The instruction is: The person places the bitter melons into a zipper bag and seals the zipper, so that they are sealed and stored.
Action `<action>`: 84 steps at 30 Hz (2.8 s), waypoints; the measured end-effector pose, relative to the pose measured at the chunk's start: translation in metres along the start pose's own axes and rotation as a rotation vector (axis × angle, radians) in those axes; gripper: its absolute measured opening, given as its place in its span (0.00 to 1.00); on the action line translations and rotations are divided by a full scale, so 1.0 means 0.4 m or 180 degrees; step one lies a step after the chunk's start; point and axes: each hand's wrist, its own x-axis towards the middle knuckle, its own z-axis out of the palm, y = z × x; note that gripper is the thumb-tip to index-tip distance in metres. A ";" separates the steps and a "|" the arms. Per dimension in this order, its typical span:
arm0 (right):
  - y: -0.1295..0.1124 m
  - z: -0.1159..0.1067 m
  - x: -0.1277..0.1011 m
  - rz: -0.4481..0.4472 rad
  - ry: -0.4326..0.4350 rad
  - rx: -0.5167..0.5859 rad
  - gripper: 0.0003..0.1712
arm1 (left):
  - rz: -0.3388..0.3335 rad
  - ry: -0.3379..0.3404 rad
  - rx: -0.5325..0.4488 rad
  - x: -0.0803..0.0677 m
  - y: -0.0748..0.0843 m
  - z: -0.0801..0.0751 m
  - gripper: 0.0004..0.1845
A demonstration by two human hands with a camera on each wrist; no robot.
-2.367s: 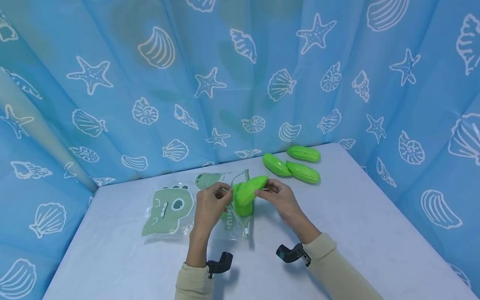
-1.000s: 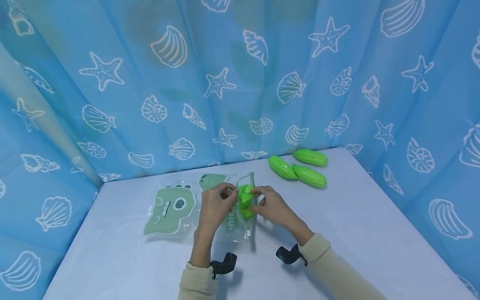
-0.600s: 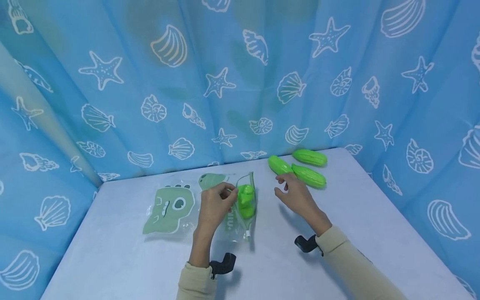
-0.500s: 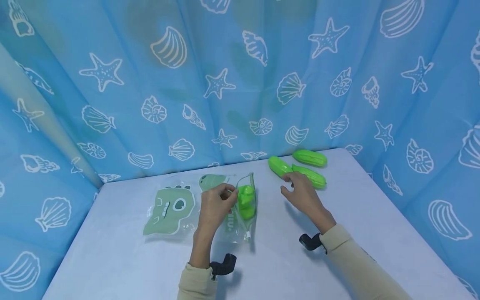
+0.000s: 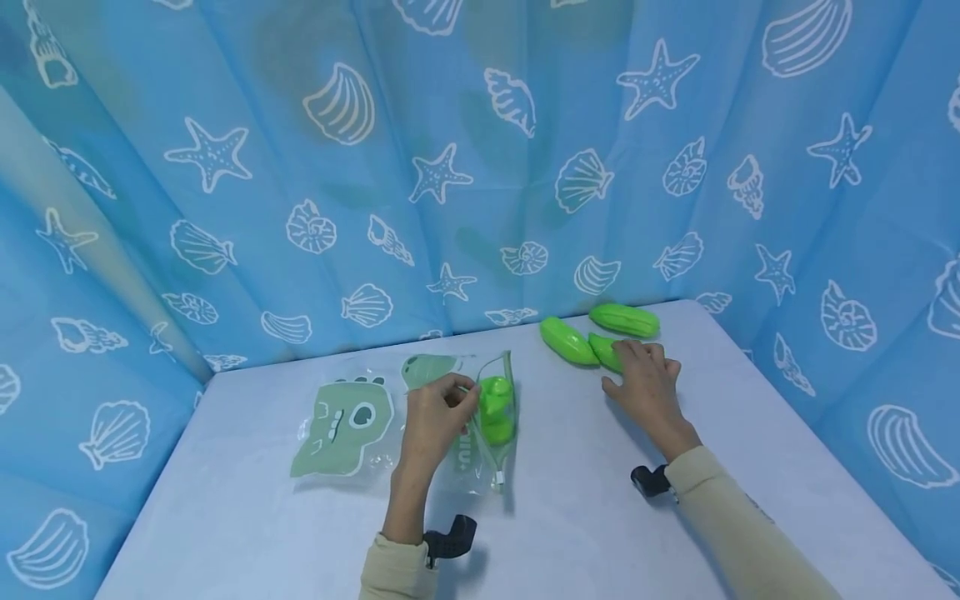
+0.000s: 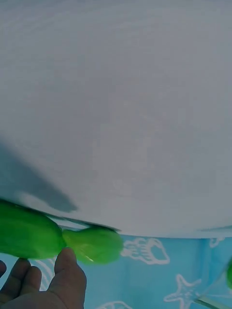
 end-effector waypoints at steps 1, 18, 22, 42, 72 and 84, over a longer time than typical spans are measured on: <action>0.007 -0.001 0.001 0.0006 0.0003 -0.0028 0.35 | -0.0009 0.0000 0.0005 -0.001 -0.001 0.001 0.06; 0.072 -0.012 0.011 0.0295 0.0142 -0.0192 0.33 | -0.0030 -0.0032 0.0073 0.001 -0.003 -0.001 0.06; 0.080 -0.010 0.008 0.0380 0.0128 -0.0209 0.36 | 0.0003 -0.0031 0.0044 -0.001 -0.004 -0.001 0.06; 0.121 -0.002 0.009 0.0495 0.0186 -0.0139 0.36 | 0.0054 -0.0035 -0.0031 -0.001 0.000 -0.004 0.05; 0.112 -0.022 -0.018 0.0469 0.0356 0.0152 0.26 | -0.0040 -0.0100 -0.0018 0.000 -0.003 -0.004 0.06; 0.076 -0.048 -0.059 0.0305 0.0362 0.0169 0.24 | -0.0007 -0.0074 0.0088 0.001 -0.004 -0.001 0.06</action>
